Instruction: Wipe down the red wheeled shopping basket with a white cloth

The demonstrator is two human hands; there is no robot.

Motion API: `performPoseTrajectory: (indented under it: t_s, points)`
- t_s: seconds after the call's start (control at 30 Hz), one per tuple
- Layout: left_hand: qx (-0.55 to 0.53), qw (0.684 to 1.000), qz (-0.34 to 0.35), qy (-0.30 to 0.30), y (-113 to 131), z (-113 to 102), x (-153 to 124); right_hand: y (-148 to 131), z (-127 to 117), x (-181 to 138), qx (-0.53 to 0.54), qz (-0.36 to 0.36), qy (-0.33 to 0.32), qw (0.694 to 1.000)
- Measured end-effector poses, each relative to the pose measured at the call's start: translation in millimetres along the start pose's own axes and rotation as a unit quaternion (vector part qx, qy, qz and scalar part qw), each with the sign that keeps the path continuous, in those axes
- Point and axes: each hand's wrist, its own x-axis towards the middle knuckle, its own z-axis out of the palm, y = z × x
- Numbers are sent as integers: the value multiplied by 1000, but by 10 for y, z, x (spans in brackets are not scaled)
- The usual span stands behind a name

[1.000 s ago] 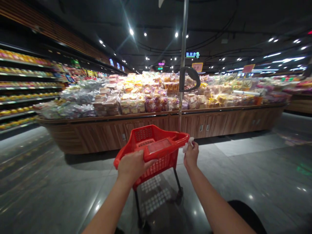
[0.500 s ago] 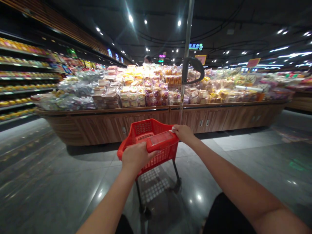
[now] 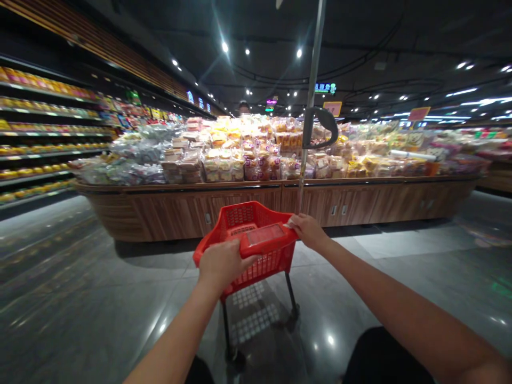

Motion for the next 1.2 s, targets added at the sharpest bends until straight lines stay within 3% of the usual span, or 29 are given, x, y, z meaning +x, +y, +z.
performPoseTrajectory:
  t_s: [0.27, 0.47, 0.53, 0.7, 0.8, 0.9, 1.0, 1.1, 1.2]
  points:
    - [-13, 998, 60, 11, -267, -9, -79, 343, -133, -304, 42, -35, 59, 997]
    - [-22, 997, 74, 5, -338, -17, -87, -170, -22, -536, 92, -7, 143, 985]
    - [-20, 996, 83, 3, -360, -22, -93, -239, 3, -592, 107, -29, 155, 982]
    - [-13, 994, 108, -10, -463, -11, -76, 147, -18, -724, 161, -98, 157, 969]
    - [-23, 992, 124, -21, -573, 11, -17, 306, 19, -825, 162, -32, 196, 967]
    - [-41, 990, 135, -26, -677, 24, 27, 195, 127, -920, 181, 56, 220, 957]
    - [-35, 990, 123, 52, -662, 4, -38, -43, 253, -976, 239, 118, 257, 929]
    - [-49, 977, 140, 154, -422, -50, -212, -240, 339, -984, 310, 164, 291, 890]
    - [-117, 951, 212, 190, 17, -110, -362, -399, 378, -979, 350, 201, 322, 856]
